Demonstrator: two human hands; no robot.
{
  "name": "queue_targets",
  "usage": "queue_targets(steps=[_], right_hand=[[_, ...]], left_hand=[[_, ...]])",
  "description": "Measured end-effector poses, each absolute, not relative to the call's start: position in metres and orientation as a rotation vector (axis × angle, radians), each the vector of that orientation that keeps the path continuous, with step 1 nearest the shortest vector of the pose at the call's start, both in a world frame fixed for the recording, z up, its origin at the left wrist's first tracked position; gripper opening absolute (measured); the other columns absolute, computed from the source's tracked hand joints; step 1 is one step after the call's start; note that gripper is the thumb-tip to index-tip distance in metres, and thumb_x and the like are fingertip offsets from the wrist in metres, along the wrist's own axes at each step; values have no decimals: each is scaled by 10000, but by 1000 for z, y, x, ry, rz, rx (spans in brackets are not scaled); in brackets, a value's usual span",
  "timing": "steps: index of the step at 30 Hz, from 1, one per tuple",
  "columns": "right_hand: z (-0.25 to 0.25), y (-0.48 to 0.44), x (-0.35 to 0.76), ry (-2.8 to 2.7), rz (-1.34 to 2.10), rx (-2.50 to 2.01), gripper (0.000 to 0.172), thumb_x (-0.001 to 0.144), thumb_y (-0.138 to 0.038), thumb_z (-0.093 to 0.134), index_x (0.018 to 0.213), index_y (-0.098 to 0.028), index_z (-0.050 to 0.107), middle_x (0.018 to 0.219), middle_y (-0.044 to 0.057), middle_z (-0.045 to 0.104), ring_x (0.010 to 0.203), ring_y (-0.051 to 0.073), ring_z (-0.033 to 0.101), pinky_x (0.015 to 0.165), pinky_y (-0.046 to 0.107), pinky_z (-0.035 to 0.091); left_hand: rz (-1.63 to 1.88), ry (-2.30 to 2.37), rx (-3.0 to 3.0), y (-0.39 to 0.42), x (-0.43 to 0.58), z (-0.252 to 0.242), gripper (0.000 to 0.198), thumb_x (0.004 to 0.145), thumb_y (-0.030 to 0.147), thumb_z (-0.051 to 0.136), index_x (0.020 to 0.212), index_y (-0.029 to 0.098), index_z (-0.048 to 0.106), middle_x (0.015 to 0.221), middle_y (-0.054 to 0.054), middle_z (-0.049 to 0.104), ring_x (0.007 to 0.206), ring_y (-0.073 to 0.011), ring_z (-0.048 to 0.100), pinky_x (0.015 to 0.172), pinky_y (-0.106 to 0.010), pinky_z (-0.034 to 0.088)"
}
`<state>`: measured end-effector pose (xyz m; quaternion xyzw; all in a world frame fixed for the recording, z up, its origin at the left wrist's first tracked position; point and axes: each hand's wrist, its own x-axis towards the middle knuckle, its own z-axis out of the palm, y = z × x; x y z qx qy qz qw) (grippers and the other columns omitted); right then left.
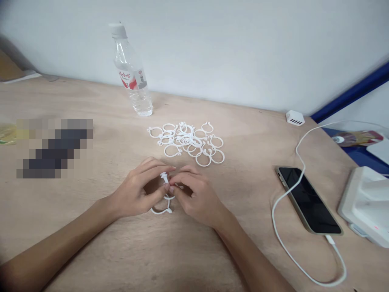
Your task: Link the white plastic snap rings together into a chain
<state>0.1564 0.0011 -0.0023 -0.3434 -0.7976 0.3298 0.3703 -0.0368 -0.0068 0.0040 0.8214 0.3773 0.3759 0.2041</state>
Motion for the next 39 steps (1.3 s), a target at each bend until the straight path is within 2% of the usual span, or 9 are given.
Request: queue_targets(steps=[3,7,11,13,17,20,23,28,39], right_hand=[[-1,1,155,-2074,763,-847,101,858,-151,596,813,-222,653,802,28,666,822,180,572,773,352,495],[1,1,155,-2091,819,-892,132,890,-160,547,813,-219,636,701,11,632,761,174,550,715,333,484],[3,0,157,-2029,912,-969,143,900,-189,536,834,-204,662,713,15,609,743,159,553,662,292,474],[2,0,159,-1955,932,-1039,153,908,-224,531,917,-203,682,739,17,613,711,150,556,640,284,472],[0,1,159,-1889,950,-1041,221,899,-263,568,1089,-214,669,848,32,673,709,144,581,655,293,484],[0,2,158,-1917,907,-953,138,886,-209,588,926,-220,720,799,26,694,759,159,585,754,332,479],[2,3,157,-1848,916,-959,142,871,-190,602,842,-229,735,774,24,701,764,167,583,755,342,477],[5,4,157,-1771,971,-984,154,861,-228,607,890,-239,758,709,22,676,711,161,558,665,313,475],[6,4,159,-1771,1018,-1015,176,863,-280,620,755,-239,752,661,8,658,694,153,531,635,288,471]], left_hand=[[962,1062,2305,-8,-36,4,379,844,165,567,1223,169,576,1124,-108,640,1035,-230,562,904,-406,495],[895,1074,2282,-10,-36,1,447,893,203,533,1336,179,474,1298,-130,556,1158,-226,541,963,-380,491],[992,1145,2229,-9,-37,-2,487,877,222,565,1345,184,437,1175,-98,630,909,-164,643,811,-310,555],[1059,1194,2217,-9,-37,-2,495,830,201,597,1306,174,464,1070,-74,664,772,-141,635,739,-300,560],[1007,1149,2247,-10,-35,2,437,814,151,554,1248,152,510,895,-37,667,773,-150,633,738,-298,555],[954,1108,2229,-11,-35,4,419,853,168,542,1269,145,500,1009,-69,662,760,-133,635,699,-267,554],[924,1119,2195,-12,-36,4,416,887,235,562,1291,169,489,1107,-84,646,729,-113,627,666,-246,550],[873,1106,2207,-11,-39,5,384,914,288,557,1283,193,509,1058,-61,669,780,-130,634,702,-250,545],[883,1029,2233,-11,-36,10,215,937,279,527,1100,172,619,945,-48,684,838,-154,617,764,-280,512]])
